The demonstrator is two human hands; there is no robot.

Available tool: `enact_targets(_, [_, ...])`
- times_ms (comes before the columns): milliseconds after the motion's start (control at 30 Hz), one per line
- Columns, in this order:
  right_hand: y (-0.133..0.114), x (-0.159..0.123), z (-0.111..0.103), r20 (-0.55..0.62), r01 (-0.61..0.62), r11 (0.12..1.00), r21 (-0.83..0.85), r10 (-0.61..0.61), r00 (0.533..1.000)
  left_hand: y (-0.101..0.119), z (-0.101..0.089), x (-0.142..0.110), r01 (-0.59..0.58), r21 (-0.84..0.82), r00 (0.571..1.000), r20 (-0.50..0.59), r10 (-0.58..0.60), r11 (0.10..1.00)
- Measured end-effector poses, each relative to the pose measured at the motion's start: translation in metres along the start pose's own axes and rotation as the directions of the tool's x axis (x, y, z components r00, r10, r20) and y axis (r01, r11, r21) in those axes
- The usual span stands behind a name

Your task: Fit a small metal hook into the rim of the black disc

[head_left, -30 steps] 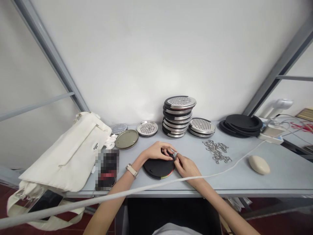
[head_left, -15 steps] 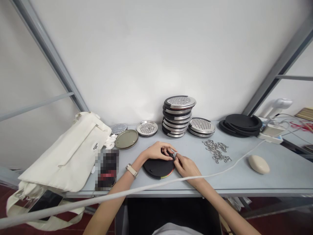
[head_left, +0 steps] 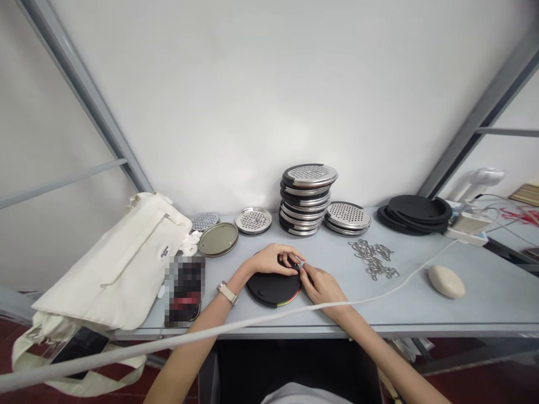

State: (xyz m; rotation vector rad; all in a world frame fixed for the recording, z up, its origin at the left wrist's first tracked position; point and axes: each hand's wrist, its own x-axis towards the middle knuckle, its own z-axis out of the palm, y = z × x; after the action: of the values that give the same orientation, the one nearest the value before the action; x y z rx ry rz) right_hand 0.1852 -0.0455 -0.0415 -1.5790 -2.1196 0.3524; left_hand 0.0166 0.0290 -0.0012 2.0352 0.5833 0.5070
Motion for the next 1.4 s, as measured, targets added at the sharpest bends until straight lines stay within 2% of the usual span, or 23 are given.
enact_targets(367, [0.0008, -0.0007, 0.0007, -0.025, 0.021, 0.999, -0.026, -0.021, 0.999, -0.0066, 0.0001, 0.0008, -0.003, 0.011, 1.000, -0.009, 0.003, 1.000])
enact_targets(700, [0.0012, -0.0004, 0.0005, -0.019, 0.031, 0.999, -0.036, -0.031, 0.999, -0.0032, -0.0002, -0.0003, 0.001, 0.012, 1.000, -0.006, -0.001, 1.000])
enact_targets(900, [-0.0013, -0.0010, -0.0018, -0.023, 0.017, 0.999, -0.037, -0.018, 1.000, -0.0011, -0.0011, 0.0007, -0.029, 0.075, 0.999, -0.040, 0.032, 0.997])
enact_targets(1167, [-0.0010, -0.0004, -0.0012, -0.001, 0.007, 0.999, -0.036, -0.007, 1.000, -0.0044, -0.0006, 0.0005, -0.001, 0.076, 1.000, -0.022, 0.003, 0.997])
enact_targets(1400, [0.0004, -0.0003, 0.0000, -0.015, 0.015, 0.999, -0.028, -0.016, 1.000, -0.0039, -0.0011, 0.0008, -0.053, 0.170, 0.998, -0.023, 0.058, 0.984])
